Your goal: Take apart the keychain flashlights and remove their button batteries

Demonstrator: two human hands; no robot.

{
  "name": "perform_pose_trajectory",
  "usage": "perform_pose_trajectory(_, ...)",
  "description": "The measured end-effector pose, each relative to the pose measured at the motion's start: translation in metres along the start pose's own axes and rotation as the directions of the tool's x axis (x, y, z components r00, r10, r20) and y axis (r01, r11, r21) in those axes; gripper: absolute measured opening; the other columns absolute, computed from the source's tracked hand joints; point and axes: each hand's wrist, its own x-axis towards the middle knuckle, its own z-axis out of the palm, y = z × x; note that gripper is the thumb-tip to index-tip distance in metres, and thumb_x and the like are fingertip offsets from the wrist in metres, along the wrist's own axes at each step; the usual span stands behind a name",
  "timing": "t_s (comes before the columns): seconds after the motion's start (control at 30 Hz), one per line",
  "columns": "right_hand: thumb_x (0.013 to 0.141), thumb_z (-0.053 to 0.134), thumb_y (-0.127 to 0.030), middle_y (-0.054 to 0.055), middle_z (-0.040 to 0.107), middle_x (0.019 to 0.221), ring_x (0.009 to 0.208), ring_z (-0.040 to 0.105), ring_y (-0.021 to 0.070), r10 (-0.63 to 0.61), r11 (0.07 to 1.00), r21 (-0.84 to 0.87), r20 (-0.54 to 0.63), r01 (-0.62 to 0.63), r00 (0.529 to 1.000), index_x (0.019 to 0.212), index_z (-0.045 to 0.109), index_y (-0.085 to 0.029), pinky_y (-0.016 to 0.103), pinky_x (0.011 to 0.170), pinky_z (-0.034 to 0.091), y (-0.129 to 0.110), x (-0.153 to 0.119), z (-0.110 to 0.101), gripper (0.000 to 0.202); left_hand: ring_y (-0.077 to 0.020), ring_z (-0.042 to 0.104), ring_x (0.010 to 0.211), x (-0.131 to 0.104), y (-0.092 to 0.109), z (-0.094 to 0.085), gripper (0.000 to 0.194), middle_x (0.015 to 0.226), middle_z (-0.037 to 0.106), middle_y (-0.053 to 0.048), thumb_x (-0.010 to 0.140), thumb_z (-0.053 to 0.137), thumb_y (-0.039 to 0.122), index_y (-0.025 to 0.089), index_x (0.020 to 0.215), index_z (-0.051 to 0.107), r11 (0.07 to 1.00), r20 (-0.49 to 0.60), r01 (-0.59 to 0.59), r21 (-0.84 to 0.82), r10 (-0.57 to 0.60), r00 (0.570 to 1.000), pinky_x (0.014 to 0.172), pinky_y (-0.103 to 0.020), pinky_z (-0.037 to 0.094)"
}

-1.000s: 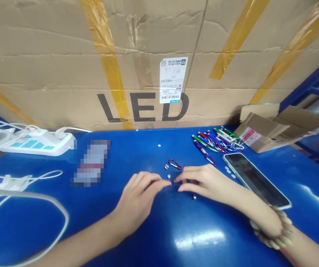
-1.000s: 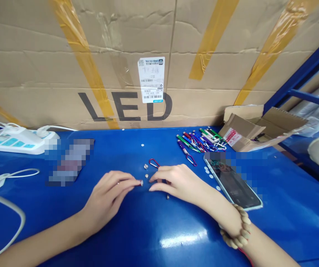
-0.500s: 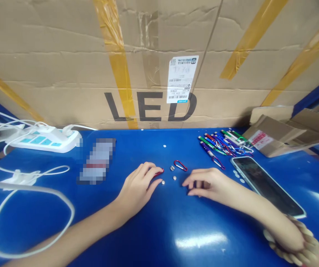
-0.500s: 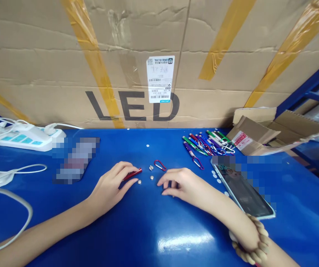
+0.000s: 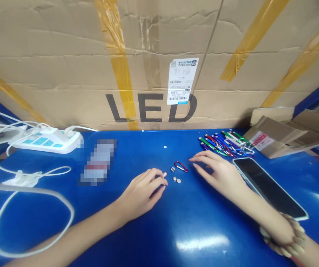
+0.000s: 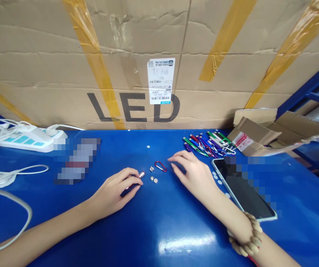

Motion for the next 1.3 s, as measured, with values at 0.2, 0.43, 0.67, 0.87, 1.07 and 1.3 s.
perform_pose_trajectory(0.2,0.086,0.052,-0.025,0.008,0.065,0.105,0.096,0.061,0.0267,0.195,0.906,-0.364,-0.095,-0.217,0.976,0.105,0.065,-0.018,0.034,0.066,0.054,0.020,0.003,0.004,0.024,-0.0157,0.061,0.083,-0.001,0.003,-0.001,0.010,0.095,0.059,-0.006,0.090,0.048,0.018,0.017,0.089,0.058,0.999,-0.035,-0.033,-0.021,0.032,0.999,0.070,-0.025,0.048)
perform_pose_trajectory(0.43,0.085,0.050,-0.028,0.016,0.061,0.101,0.096,0.058,0.0357,0.268,0.865,-0.403,-0.135,-0.300,0.954,0.110,0.064,-0.013,0.042,0.061,0.053,0.024,0.002,0.007,0.032,-0.0154,0.050,0.066,-0.001,0.010,-0.006,0.019,0.080,0.055,-0.006,0.080,0.049,0.023,0.017,0.062,0.048,0.998,-0.071,0.034,0.048,-0.031,0.997,0.058,-0.028,0.041)
perform_pose_trajectory(0.67,0.083,0.049,-0.020,0.011,0.064,0.101,0.085,0.064,0.0259,0.235,0.938,-0.243,-0.076,-0.247,0.969,0.111,0.062,-0.017,0.034,0.061,0.054,0.030,0.001,0.012,0.030,-0.0186,0.048,0.072,0.001,0.006,-0.001,0.011,0.079,0.054,-0.005,0.074,0.047,0.017,0.018,0.063,0.046,0.977,-0.060,0.162,0.139,-0.155,0.986,0.062,-0.031,0.040)
perform_pose_trajectory(0.87,0.083,0.053,-0.019,0.003,0.067,0.087,0.059,0.060,0.0130,0.087,0.996,-0.023,-0.056,-0.089,0.995,0.101,0.064,-0.019,0.026,0.057,0.052,0.019,0.004,0.010,0.021,-0.0216,0.050,0.078,0.002,0.005,0.001,0.004,0.083,0.055,-0.005,0.076,0.046,0.016,0.017,0.075,0.050,0.935,-0.087,0.295,0.196,-0.284,0.955,0.067,-0.035,0.041)
perform_pose_trajectory(1.07,0.088,0.055,-0.019,0.006,0.066,0.093,0.071,0.062,0.0142,-0.071,0.986,0.128,-0.268,0.109,0.961,0.093,0.065,-0.019,0.026,0.062,0.053,-0.008,0.002,0.002,0.012,-0.0248,0.053,0.090,0.002,0.005,0.002,0.009,0.094,0.058,-0.007,0.079,0.049,0.016,0.018,0.087,0.053,0.911,-0.121,0.349,0.220,-0.329,0.936,0.076,-0.040,0.041)
perform_pose_trajectory(1.3,0.085,0.059,-0.006,0.008,0.068,0.099,0.090,0.063,0.0164,-0.373,0.877,0.196,-0.302,0.440,0.877,0.099,0.063,-0.017,0.031,0.080,0.051,-0.039,-0.013,0.002,0.019,-0.0279,0.046,0.113,-0.004,0.009,-0.003,0.041,0.119,0.052,-0.015,0.089,0.052,0.037,0.014,0.122,0.045,0.969,-0.224,0.122,0.213,-0.073,0.972,0.093,-0.041,0.035)
